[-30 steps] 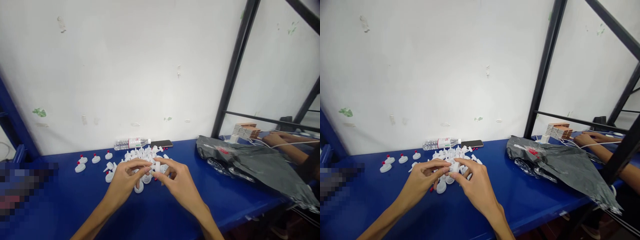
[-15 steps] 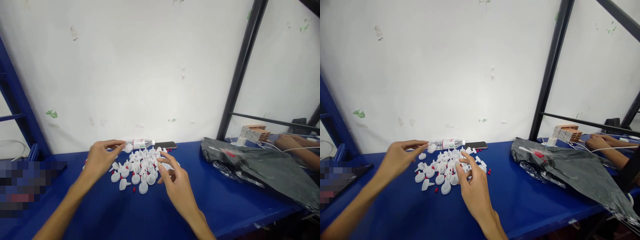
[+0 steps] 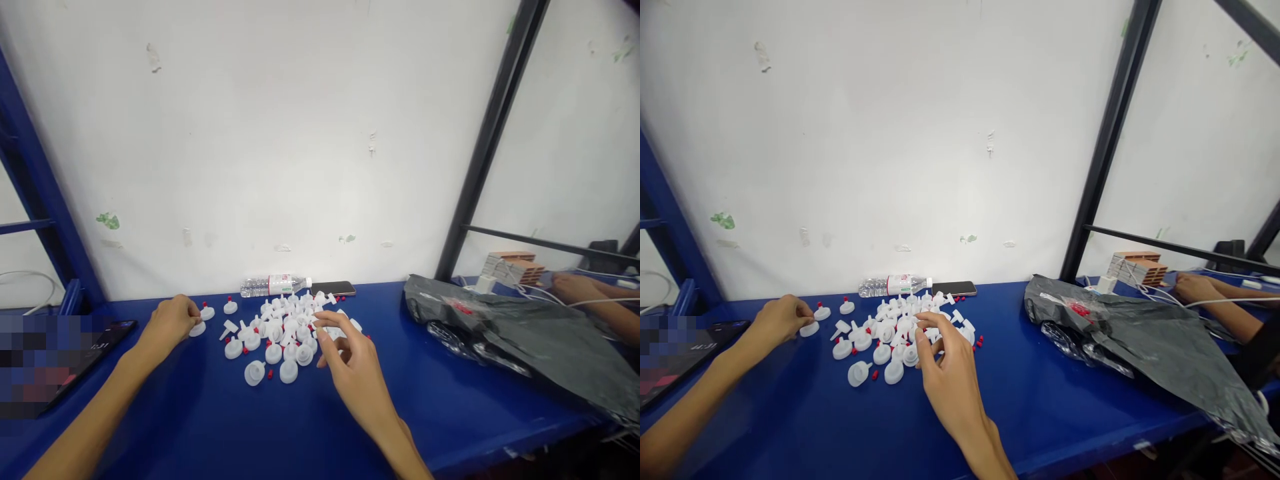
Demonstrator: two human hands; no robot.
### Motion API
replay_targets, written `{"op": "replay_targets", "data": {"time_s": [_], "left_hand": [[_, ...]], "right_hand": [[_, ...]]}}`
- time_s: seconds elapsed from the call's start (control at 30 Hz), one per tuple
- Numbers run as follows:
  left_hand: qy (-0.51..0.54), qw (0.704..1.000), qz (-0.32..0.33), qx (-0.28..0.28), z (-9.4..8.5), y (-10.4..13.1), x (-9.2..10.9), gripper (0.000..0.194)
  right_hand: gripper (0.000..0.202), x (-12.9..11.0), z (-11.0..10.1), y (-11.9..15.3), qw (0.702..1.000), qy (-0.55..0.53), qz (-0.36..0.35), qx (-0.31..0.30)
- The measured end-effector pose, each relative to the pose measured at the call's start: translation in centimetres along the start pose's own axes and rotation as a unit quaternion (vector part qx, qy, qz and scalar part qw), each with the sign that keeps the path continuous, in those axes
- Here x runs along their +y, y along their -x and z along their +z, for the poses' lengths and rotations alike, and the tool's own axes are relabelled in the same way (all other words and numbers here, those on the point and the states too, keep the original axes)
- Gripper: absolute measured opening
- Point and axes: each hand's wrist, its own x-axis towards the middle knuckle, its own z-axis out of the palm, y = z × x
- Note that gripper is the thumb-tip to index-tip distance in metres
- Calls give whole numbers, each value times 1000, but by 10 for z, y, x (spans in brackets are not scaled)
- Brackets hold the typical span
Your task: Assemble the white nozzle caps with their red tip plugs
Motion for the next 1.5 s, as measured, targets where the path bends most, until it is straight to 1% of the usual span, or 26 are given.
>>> {"op": "replay_targets", "data": {"time_s": [0.07,0.13,0.23,0.33,0.4,0.47,0.53,0.57,0.63,0.7,0.77,0.83,0.87,0.93,1.0,1.03,1.07,1.13,1.17,1.2,1.23,1.3,1.37,1.43,1.5], "left_hand": [[9,1000,-4,-7,-1,-1,0,24],[12,1000,-5,-2,1,0,0,24],[7,1000,-6,23,7,1,-2,22],[-3,999,-6,52,7,6,-2,33],[-5,997,1,83,1,13,5,41],[7,993,22,117,-8,24,18,45],[33,989,77,123,-17,38,35,43],[47,986,124,104,-20,45,45,42],[64,976,203,45,-21,58,62,46],[67,967,243,-24,-16,69,74,44],[63,962,253,-84,-9,75,79,37],[63,958,251,-123,-4,76,79,34],[68,957,249,-131,-3,75,78,33],[87,956,250,-129,-5,73,75,33],[142,947,256,-133,-10,71,74,40],[196,933,262,-152,-12,71,75,43],[266,908,269,-181,-13,73,76,45],[396,838,273,-259,-12,79,83,49],[438,803,272,-298,-11,83,87,50],[461,778,271,-330,-8,87,92,50],[473,760,269,-356,-6,92,97,50],[487,735,267,-389,-1,99,105,51],[504,717,268,-400,3,104,111,55],[513,712,267,-398,4,105,113,59],[511,716,267,-392,4,105,114,60]], "right_hand": [[38,0,0,0,1000,8,0,-2],[38,0,0,1,1000,12,-1,-3],[36,0,1,2,1000,13,-3,-4],[34,1,2,2,1000,18,-5,-3],[33,1,2,1,1000,22,-7,-2],[31,1,2,1,1000,24,-9,0],[29,1,2,1,1000,23,-14,5],[28,2,2,2,1000,21,-18,9],[26,2,2,2,999,17,-24,16],[26,3,2,2,999,16,-28,23],[26,4,2,2,999,17,-28,27],[25,4,3,1,999,18,-28,28],[25,4,3,1,999,19,-28,28],[24,3,4,1,999,21,-31,25],[22,2,5,2,999,21,-36,12],[21,1,6,2,999,20,-38,2],[22,1,6,2,999,21,-41,-11],[34,2,9,3,998,27,-45,-46],[43,2,10,4,996,32,-48,-63],[51,3,11,5,995,36,-52,-78],[54,3,13,5,994,37,-58,-89],[53,4,14,6,992,30,-74,-96],[48,4,14,6,991,18,-93,-91],[47,3,14,5,991,10,-105,-82],[45,3,13,5,991,12,-107,-74]]}}
